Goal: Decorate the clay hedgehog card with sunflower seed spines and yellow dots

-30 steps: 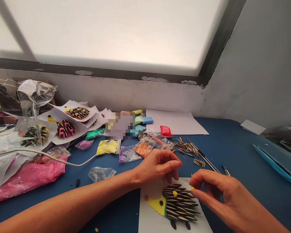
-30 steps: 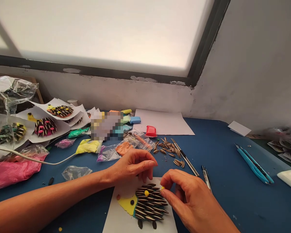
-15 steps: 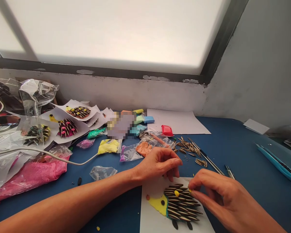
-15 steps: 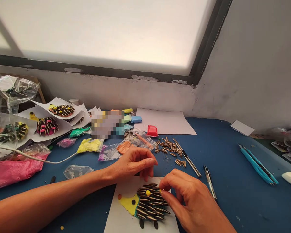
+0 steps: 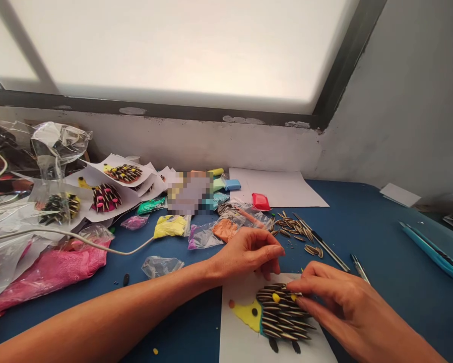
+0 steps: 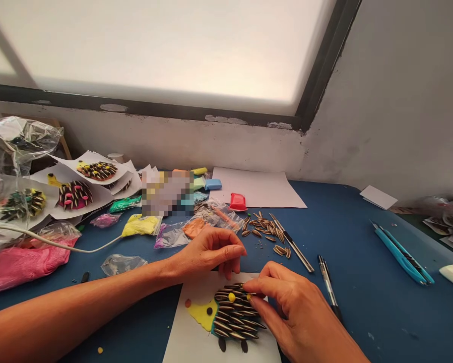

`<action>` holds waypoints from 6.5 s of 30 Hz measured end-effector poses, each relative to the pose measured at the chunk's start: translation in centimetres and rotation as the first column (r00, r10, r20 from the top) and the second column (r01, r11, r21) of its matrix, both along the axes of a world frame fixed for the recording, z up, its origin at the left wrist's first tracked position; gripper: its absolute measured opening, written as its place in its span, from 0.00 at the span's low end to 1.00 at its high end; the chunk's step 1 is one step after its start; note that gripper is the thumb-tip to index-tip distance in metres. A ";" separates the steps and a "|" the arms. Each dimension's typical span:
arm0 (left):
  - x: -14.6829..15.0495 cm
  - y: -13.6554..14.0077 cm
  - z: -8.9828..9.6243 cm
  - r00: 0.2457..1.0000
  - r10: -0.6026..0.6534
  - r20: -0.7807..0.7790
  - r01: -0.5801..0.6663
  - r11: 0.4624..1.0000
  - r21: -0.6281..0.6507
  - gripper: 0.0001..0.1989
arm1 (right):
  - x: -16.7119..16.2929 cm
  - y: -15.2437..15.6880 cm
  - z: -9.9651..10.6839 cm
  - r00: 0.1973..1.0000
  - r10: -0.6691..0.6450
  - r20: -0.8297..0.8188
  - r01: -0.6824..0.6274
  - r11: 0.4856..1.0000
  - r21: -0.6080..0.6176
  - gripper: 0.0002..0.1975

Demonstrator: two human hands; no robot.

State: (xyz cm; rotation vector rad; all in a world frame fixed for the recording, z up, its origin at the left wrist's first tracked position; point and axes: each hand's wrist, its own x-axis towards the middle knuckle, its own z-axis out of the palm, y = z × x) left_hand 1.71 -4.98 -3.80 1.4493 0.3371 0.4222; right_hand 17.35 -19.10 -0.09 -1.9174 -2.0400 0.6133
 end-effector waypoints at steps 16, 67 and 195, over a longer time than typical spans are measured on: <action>0.0 -0.2 -0.2 1.000 -0.004 0.000 0.004 1.000 -0.011 0.15 | -0.2 -0.1 0.2 0.999 0.018 0.048 -0.018 1.000 0.013 0.15; 0.0 -0.1 0.0 1.000 -0.011 -0.024 0.011 1.000 -0.012 0.18 | -0.9 -0.1 0.9 0.997 -0.044 0.056 0.037 0.992 0.123 0.11; -0.3 -0.9 3.1 0.995 0.105 -0.001 -0.104 0.990 0.092 0.12 | -0.9 0.2 1.8 0.838 -0.453 -0.305 0.546 0.666 0.509 0.10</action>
